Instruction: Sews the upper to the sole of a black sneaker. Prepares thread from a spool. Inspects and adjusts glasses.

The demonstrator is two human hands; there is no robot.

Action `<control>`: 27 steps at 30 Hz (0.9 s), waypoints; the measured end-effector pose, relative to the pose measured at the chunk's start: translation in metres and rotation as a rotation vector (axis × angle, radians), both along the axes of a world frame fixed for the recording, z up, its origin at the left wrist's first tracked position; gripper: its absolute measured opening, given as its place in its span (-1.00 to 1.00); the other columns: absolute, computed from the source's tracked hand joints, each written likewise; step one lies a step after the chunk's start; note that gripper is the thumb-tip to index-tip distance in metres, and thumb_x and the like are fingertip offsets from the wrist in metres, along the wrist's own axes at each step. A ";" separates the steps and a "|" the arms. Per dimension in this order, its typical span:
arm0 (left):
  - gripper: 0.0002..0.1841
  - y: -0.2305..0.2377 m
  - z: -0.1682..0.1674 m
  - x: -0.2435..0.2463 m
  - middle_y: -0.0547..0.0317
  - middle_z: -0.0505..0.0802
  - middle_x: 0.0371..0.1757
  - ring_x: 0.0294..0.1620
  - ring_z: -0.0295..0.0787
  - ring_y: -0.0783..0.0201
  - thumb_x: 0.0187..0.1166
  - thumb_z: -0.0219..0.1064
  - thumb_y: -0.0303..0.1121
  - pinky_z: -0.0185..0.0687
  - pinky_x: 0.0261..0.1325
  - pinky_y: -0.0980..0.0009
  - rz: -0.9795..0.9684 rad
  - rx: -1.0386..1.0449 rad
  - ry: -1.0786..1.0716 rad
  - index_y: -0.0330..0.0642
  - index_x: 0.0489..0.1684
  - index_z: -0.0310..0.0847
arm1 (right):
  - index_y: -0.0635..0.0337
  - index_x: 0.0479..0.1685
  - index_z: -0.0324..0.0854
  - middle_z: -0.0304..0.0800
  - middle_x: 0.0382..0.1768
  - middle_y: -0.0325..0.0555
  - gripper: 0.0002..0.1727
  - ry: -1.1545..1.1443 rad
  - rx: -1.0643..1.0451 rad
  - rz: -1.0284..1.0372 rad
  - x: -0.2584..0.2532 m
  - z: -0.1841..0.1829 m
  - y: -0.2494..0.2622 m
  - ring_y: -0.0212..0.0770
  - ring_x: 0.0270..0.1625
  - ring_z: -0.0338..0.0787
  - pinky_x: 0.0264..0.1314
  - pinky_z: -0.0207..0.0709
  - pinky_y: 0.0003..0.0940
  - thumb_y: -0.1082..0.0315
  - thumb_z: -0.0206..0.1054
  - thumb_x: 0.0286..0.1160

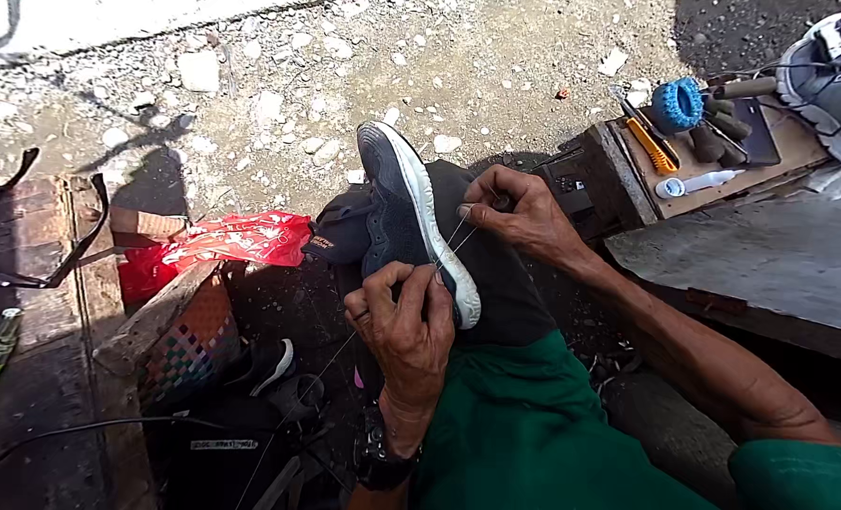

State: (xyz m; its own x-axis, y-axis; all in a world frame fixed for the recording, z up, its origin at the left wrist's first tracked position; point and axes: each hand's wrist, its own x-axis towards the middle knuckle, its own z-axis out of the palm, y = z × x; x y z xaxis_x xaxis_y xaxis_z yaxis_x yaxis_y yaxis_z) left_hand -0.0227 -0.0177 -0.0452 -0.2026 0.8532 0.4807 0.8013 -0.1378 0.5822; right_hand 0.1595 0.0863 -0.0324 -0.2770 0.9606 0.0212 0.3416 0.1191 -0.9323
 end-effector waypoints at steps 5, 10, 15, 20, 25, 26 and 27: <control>-0.82 -0.001 0.000 -0.001 0.12 0.74 -0.18 -0.06 0.51 0.19 0.52 0.37 -0.29 0.23 0.08 0.26 -0.008 0.001 -0.002 -0.09 -0.29 0.91 | 0.15 -0.36 0.58 0.67 -0.63 -0.14 -0.81 0.684 -0.421 -0.130 -0.025 0.001 -0.012 -0.44 -0.77 0.50 -0.70 0.44 -0.61 0.32 0.49 0.50; -0.81 -0.001 0.002 -0.002 0.12 0.73 -0.16 -0.04 0.50 0.21 0.55 0.34 -0.29 0.22 0.11 0.25 -0.026 -0.022 -0.024 -0.09 -0.28 0.90 | 0.27 -0.28 0.74 0.83 -0.56 -0.14 -0.58 0.723 -0.594 0.172 -0.022 -0.004 -0.019 -0.54 -0.77 0.52 -0.72 0.35 -0.69 0.14 0.15 0.81; -0.81 0.000 0.004 0.001 0.13 0.74 -0.15 -0.03 0.51 0.20 0.54 0.34 -0.29 0.22 0.11 0.23 -0.014 -0.034 -0.050 -0.09 -0.29 0.90 | 0.18 0.00 0.83 0.70 -0.56 -0.42 -0.81 0.239 -0.451 0.248 -0.014 0.007 -0.032 -0.64 -0.66 0.51 -0.62 0.40 -0.71 0.33 0.35 0.63; -0.81 0.000 0.007 0.002 0.16 0.74 -0.16 -0.04 0.51 0.23 0.54 0.33 -0.28 0.22 0.10 0.23 -0.012 -0.064 -0.080 -0.08 -0.30 0.89 | 0.19 -0.10 0.87 0.77 -0.45 -0.40 -0.86 0.198 -0.242 0.243 -0.020 -0.003 -0.036 -0.69 -0.52 0.52 -0.44 0.40 -0.75 0.38 0.42 0.53; -0.78 0.001 0.014 0.006 0.18 0.72 -0.17 -0.04 0.50 0.24 0.57 0.30 -0.26 0.23 0.09 0.25 0.013 -0.122 -0.124 -0.06 -0.33 0.88 | 0.11 -0.18 0.86 0.67 -0.54 -0.43 -0.85 -0.003 -0.159 0.308 -0.023 0.004 -0.028 -0.66 -0.53 0.45 -0.42 0.33 -0.65 0.27 0.43 0.50; -0.79 0.001 0.015 0.005 0.18 0.72 -0.17 -0.04 0.50 0.24 0.56 0.31 -0.27 0.23 0.08 0.25 0.007 -0.121 -0.132 -0.06 -0.33 0.89 | 0.10 -0.18 0.85 0.67 -0.54 -0.42 -0.84 -0.028 -0.132 0.319 -0.023 0.003 -0.028 -0.64 -0.52 0.46 -0.41 0.34 -0.61 0.25 0.40 0.51; -0.80 0.000 0.016 0.003 0.17 0.72 -0.15 -0.02 0.50 0.25 0.56 0.31 -0.28 0.24 0.09 0.27 -0.014 -0.113 -0.156 -0.07 -0.29 0.89 | 0.10 -0.18 0.85 0.67 -0.54 -0.42 -0.83 -0.032 -0.111 0.320 -0.023 0.001 -0.028 -0.63 -0.52 0.46 -0.41 0.34 -0.61 0.24 0.39 0.54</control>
State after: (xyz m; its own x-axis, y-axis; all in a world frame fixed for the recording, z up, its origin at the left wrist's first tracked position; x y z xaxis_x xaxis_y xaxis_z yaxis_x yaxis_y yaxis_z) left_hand -0.0194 -0.0181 -0.0289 -0.2547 0.9032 0.3456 0.6988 -0.0752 0.7114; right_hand 0.1362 0.0582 -0.0310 -0.5638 0.8207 -0.0925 0.3327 0.1231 -0.9350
